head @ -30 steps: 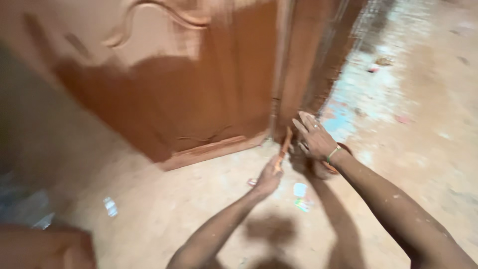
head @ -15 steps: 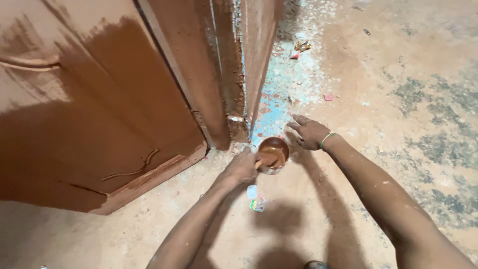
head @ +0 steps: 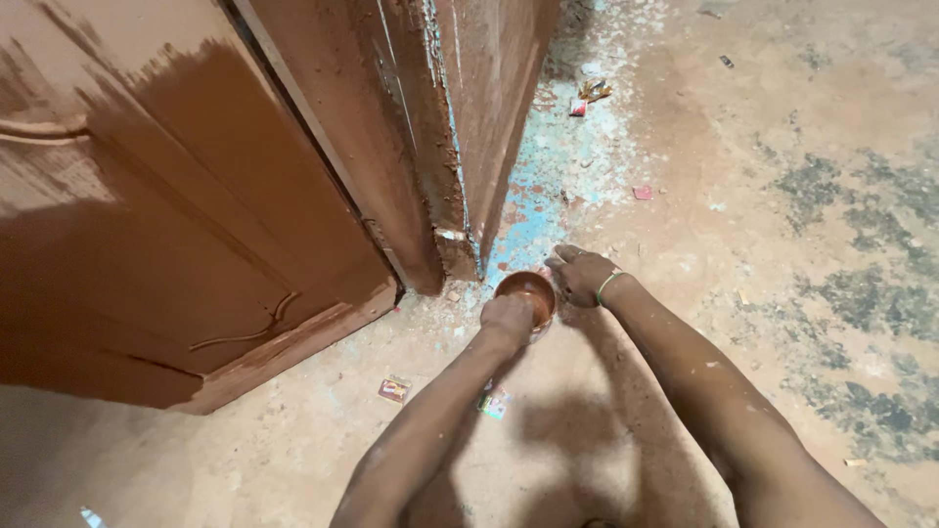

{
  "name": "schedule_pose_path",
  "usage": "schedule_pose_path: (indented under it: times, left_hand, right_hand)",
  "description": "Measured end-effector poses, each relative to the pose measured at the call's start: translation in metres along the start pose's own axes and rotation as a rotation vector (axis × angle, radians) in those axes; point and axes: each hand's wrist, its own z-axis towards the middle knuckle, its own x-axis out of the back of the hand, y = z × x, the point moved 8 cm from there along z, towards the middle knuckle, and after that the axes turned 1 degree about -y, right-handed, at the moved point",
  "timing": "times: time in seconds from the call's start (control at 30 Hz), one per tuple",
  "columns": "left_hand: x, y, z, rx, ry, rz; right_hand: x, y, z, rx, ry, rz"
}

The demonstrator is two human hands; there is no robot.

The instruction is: The person paints a wooden door with brown paint using a brush. They repeatedly dip the brush into a paint can and apply paint to the door surface, covering the lower and middle sections.

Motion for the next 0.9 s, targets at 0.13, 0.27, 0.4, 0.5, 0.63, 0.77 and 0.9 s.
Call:
schedule_pose_path:
  times: [0.13, 0.27, 0.4, 0.5, 0.63, 0.77, 0.9]
  left_hand:
    - [0.007, -0.007, -0.025, 0.024, 0.071, -0.039]
    - [0.008, -0.014, -0.045, 0.053, 0.111, -0.072]
    - [0.003, -0.018, -0.048, 0.015, 0.098, -0.102]
    - [0.001, -0.020, -0.045, -0.015, 0.129, -0.108]
    - [0.001, -0.019, -0.047, -0.040, 0.098, -0.088]
    - [0.013, -0.019, -0.070, -0.032, 0.097, -0.252]
    - [0.031, -0.029, -0.096, -0.007, 0.231, -0.327]
  right_hand:
    - [0.007, -0.001, -0.001, 0.054, 0.067, 0.005]
    - [0.007, 0.008, -0.005, 0.013, 0.062, 0.048]
    - [0.008, 0.009, -0.011, 0.005, 0.045, 0.092]
    - [0.012, 0.005, -0.014, 0.018, 0.013, 0.153]
    - [0.018, 0.003, -0.018, -0.008, -0.018, 0.184]
    - [0.017, 0.000, -0.021, 0.010, 0.003, 0.107]
    - [0.019, 0.001, -0.020, 0.003, 0.077, 0.080]
